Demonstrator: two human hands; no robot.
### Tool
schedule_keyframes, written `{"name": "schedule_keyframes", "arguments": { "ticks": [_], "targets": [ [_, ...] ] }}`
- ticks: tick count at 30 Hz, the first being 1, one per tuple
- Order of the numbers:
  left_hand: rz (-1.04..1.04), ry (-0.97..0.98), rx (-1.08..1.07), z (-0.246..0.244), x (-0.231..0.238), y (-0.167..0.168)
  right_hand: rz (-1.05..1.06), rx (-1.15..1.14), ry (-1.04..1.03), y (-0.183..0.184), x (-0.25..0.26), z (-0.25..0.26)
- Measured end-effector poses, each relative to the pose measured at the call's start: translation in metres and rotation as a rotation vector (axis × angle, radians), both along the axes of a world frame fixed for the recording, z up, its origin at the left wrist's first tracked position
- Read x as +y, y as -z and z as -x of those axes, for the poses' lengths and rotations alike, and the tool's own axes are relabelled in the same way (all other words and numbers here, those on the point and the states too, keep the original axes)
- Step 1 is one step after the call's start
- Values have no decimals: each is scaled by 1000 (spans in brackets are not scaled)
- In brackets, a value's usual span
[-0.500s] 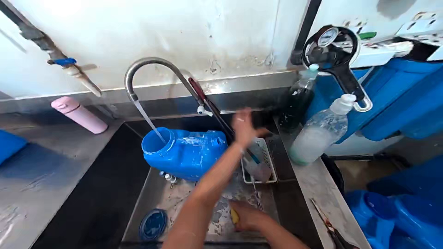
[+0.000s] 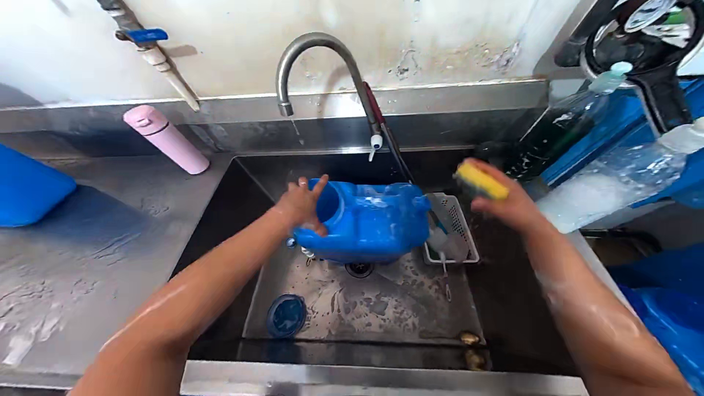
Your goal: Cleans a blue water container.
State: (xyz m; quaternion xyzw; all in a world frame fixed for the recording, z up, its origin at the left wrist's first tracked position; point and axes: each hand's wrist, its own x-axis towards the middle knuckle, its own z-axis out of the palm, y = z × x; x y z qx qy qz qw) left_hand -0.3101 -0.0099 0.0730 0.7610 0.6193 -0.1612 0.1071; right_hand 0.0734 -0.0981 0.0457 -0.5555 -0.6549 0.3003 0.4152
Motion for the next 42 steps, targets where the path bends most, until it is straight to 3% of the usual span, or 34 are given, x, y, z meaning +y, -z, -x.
{"name": "schedule_keyframes", "arguments": {
  "ticks": [2, 5, 7, 9, 12, 14, 16, 18, 21, 23, 26, 29, 31, 33, 36, 37, 41, 42],
  "targets": [
    [18, 4, 34, -12, -18, -6, -13, -122, 115, 10, 36, 49],
    [0, 78, -79, 12, -18, 19, -57, -408, 224, 54, 50, 205],
    [-33, 146, -165, 29, -23, 30, -73, -522, 72, 48, 38, 270],
    [9, 179, -179, 37, -39, 30, 8, -571, 22, 41, 29, 248],
    [44, 150, -282, 31, -52, 31, 153, -591, 310, 36, 35, 184],
    [13, 138, -326, 30, -51, 37, 63, -613, 341, 49, 33, 222],
    [-8, 155, -308, 33, -46, 37, -50, -596, 198, 51, 28, 271],
    [41, 136, -291, 37, -52, 35, 24, -608, 136, 42, 31, 254],
    [91, 132, -302, 38, -65, 32, 127, -560, 466, 41, 47, 182],
    [86, 125, -303, 36, -66, 33, 41, -523, 559, 59, 38, 206],
    [76, 127, -337, 37, -61, 34, -260, -270, 384, 112, -28, 279],
    [69, 159, -358, 45, -60, 33, -169, -417, 168, 136, -83, 244],
    [70, 176, -353, 45, -58, 31, -14, -612, 51, 113, -48, 219],
    [43, 181, -361, 45, -61, 38, 144, -725, 28, 95, 27, 228],
    [-13, 101, -370, 41, -60, 41, 102, -767, 69, 96, 108, 247],
    [-15, 83, -358, 39, -59, 41, 46, -737, 64, 102, 98, 244],
    [-6, 142, -317, 37, -60, 41, -219, -674, -69, 138, -49, 196],
    [7, 167, -303, 37, -58, 40, -234, -669, -109, 138, -66, 190]
  ]
}}
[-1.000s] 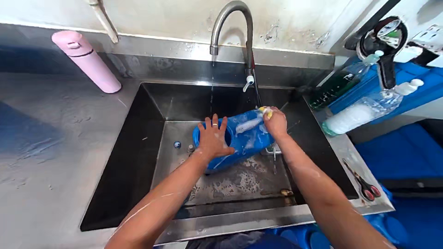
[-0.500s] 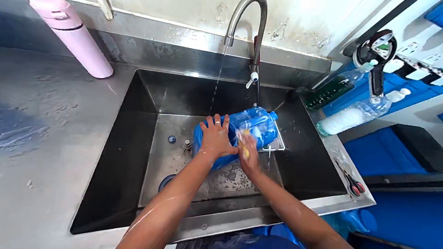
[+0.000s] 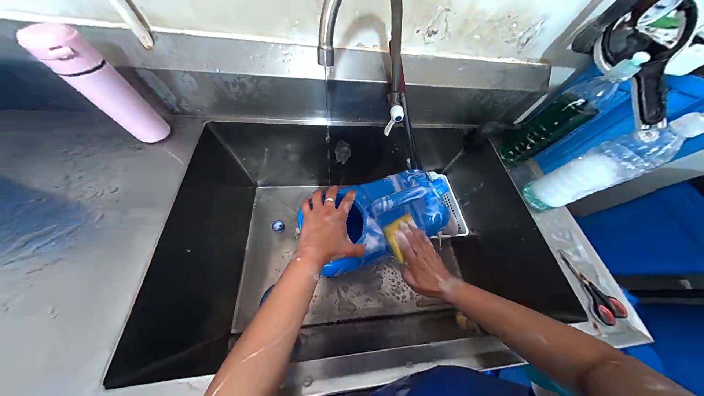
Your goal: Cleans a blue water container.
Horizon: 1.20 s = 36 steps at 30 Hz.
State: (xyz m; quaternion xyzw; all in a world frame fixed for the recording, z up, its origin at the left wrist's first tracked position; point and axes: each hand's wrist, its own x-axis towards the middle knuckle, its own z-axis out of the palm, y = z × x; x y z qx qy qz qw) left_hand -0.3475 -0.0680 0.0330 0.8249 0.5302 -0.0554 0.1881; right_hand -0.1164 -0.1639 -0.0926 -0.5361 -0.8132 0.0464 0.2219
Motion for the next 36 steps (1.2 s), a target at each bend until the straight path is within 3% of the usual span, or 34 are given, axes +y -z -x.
{"name": "schedule_keyframes", "arguments": {
  "ticks": [2, 4, 6, 8, 11, 13, 15, 17, 18, 20, 22, 24, 28, 30, 33, 34, 36],
  "targets": [
    [12, 61, 6, 5, 0, -2, 147, -30, -10, -21, 27, 4],
    [29, 120, 48, 13, -4, -4, 377, -38, 47, -48, 101, 28],
    [11, 98, 52, 15, -6, 0, 370, -5, 111, -55, 154, 49],
    [-28, 63, 40, 18, -11, 4, 322, 109, 112, -48, 122, 49],
    [-57, 9, -6, 16, -15, 3, 217, 273, 59, -6, -4, 16],
    [-79, -71, -118, 0, -18, 7, 474, 374, 20, -12, -46, 0],
    [-171, -132, -261, -27, -22, 14, 575, 584, 178, -60, -29, -4],
    [-193, -195, -347, -62, -24, 20, 366, 788, 461, -91, 8, -5],
    [-185, -192, -350, -76, -27, 23, 257, 867, 582, -81, 18, 4],
    [-153, -159, -305, -88, -25, 20, 235, 967, 712, -62, 9, 50],
    [-132, -129, -309, -82, -11, 15, 366, 976, 603, -66, -21, 105],
    [-66, -134, -343, -75, -11, 14, 482, 1012, 465, -79, -40, 128],
    [-52, -153, -374, -77, -11, 8, 364, 1126, 733, -72, -8, 43],
    [-36, -137, -414, -79, -7, 11, 377, 1096, 726, -58, -4, 59],
    [33, -238, -874, -41, 18, 20, 449, 996, 333, -90, -24, 103],
    [90, -300, -1007, -24, 13, 19, 414, 908, 261, -111, -19, 92],
    [197, -434, -1054, -5, -20, 29, 235, 657, 263, -140, 22, 41]
  ]
}}
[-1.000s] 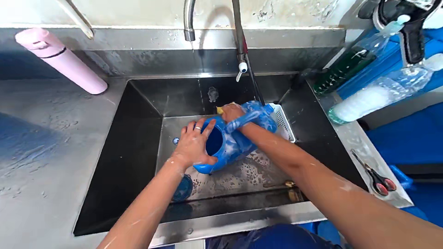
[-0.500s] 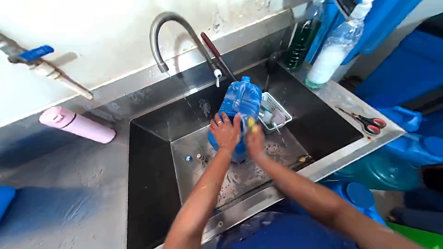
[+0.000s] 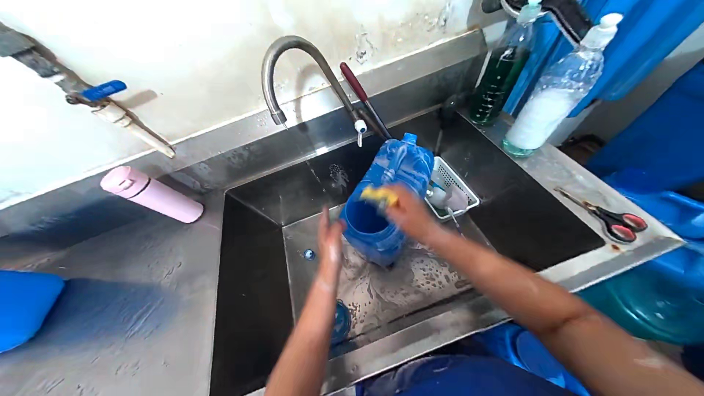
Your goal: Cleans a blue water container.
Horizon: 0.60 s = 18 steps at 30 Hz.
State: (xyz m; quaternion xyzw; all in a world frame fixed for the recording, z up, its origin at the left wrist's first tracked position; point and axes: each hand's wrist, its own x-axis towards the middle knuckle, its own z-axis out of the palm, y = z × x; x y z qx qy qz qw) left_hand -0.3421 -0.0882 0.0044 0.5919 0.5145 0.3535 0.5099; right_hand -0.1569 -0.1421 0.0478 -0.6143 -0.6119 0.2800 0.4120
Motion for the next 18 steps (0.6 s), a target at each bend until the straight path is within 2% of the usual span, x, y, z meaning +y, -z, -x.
{"name": "schedule_keyframes", "arguments": {
  "ticks": [1, 2, 3, 5, 6, 8, 9, 10, 11, 12, 13, 14, 15, 16, 18],
  "targets": [
    [79, -21, 9, -6, -19, 13, -68, -150, 12, -5, 34, -24],
    [130, -47, -1, -19, -37, 32, -45, -272, -28, -3, 69, -37],
    [131, -108, -37, -36, -48, 53, 68, -360, -118, 4, 97, -34],
    [55, -303, -81, -63, -49, 77, 194, -462, -352, 24, 128, 6],
    [51, -350, -65, -68, -48, 79, 212, -480, -494, 26, 127, 29],
    [124, -329, 109, -63, -54, 64, 240, -570, -855, 11, 92, 60],
    [175, -260, 256, -54, -57, 50, 195, -627, -999, 1, 67, 60],
    [110, -178, 393, -42, -59, 42, 88, -607, -1052, -5, 47, 47],
    [-95, -160, 370, -36, -54, 38, -22, -491, -978, -12, 36, 17],
    [-344, -137, 297, -38, -38, 27, -139, -324, -773, -15, 35, -21],
    [-526, -76, 317, -50, -16, 6, -226, -221, -516, -10, 48, -59],
    [-597, 2, 416, -70, 5, -16, -298, -173, -278, 11, 73, -96],
    [-573, 98, 569, -96, 26, -35, -290, -184, -91, 44, 101, -129],
    [-486, 192, 732, -127, 48, -48, -171, -155, 27, 83, 127, -157],
    [-259, 264, 1036, -189, 86, -48, 104, -21, 169, 144, 160, -190]
  ]
}}
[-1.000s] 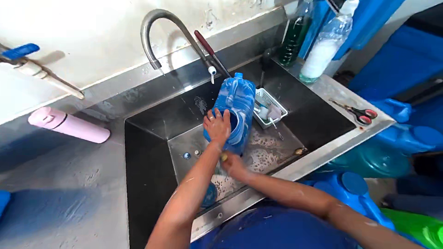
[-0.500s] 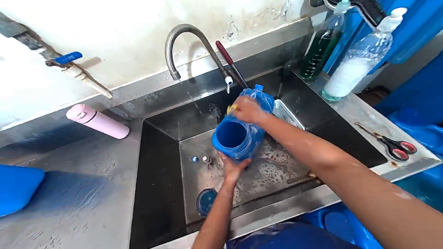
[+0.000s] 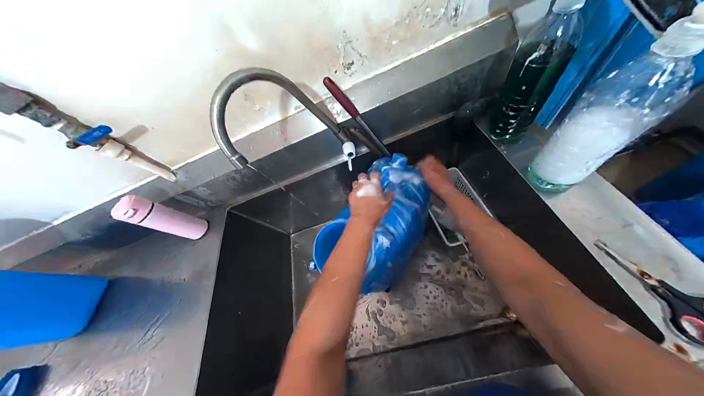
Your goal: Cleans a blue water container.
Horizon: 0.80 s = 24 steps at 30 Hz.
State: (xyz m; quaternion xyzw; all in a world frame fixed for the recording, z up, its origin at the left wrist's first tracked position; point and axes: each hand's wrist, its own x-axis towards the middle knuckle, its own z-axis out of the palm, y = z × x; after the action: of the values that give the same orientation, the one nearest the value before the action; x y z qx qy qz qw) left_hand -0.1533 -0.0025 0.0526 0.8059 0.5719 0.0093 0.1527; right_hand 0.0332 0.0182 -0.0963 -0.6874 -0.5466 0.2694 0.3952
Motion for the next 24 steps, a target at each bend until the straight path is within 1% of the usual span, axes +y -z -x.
{"name": "schedule_keyframes", "arguments": {
  "ticks": [1, 2, 4, 5, 6, 8, 9, 10, 11, 12, 13, 14, 15, 16, 18, 19, 20, 21, 22, 23, 24],
  "targets": [
    [67, -53, 91, -19, 11, 6, 102, 129, 26, 11, 4, -5],
    [138, -85, 145, -31, 17, 9, 125, 229, 26, 8, 1, -5],
    [244, -91, 203, -38, 20, 3, -23, 246, -22, -31, -14, 5],
    [262, -89, 208, -36, 17, 2, -81, 243, -39, -43, -17, 13],
    [265, -78, 211, -30, 11, 5, -64, 249, -45, -42, -18, 16],
    [258, 12, 219, -7, -3, 12, 73, 319, -57, -10, -12, 15],
    [282, 96, 247, 6, -7, 7, 165, 361, -134, -5, -6, 15],
    [323, 200, 301, 22, -13, 0, 220, 374, -222, -11, -11, 27],
    [367, 301, 360, 41, -26, -5, 228, 354, -321, -26, -30, 48],
    [402, 375, 406, 59, -44, -8, 210, 310, -435, -52, -63, 74],
    [410, 417, 410, 77, -63, -11, 146, 271, -553, -75, -102, 99],
    [405, 421, 371, 94, -86, -13, 82, 241, -622, -87, -138, 118],
    [374, 404, 318, 110, -106, -12, 52, 237, -632, -84, -163, 130],
    [287, 399, 263, 124, -121, -7, 78, 258, -580, -69, -171, 133],
    [-12, 397, 77, 142, -137, 11, 311, 410, -433, -33, -153, 118],
    [-158, 383, -14, 147, -139, 20, 387, 477, -347, -33, -146, 116],
    [-300, 347, -94, 154, -135, 26, 377, 501, -290, -53, -143, 120],
    [-405, 273, -183, 162, -127, 29, 244, 465, -271, -82, -145, 132],
    [-489, 185, -290, 176, -119, 35, 57, 392, -287, -109, -155, 153],
    [-528, 85, -401, 193, -115, 43, -119, 295, -329, -128, -171, 180],
    [-522, -22, -512, 210, -114, 54, -304, 156, -355, -131, -182, 208]
  ]
}}
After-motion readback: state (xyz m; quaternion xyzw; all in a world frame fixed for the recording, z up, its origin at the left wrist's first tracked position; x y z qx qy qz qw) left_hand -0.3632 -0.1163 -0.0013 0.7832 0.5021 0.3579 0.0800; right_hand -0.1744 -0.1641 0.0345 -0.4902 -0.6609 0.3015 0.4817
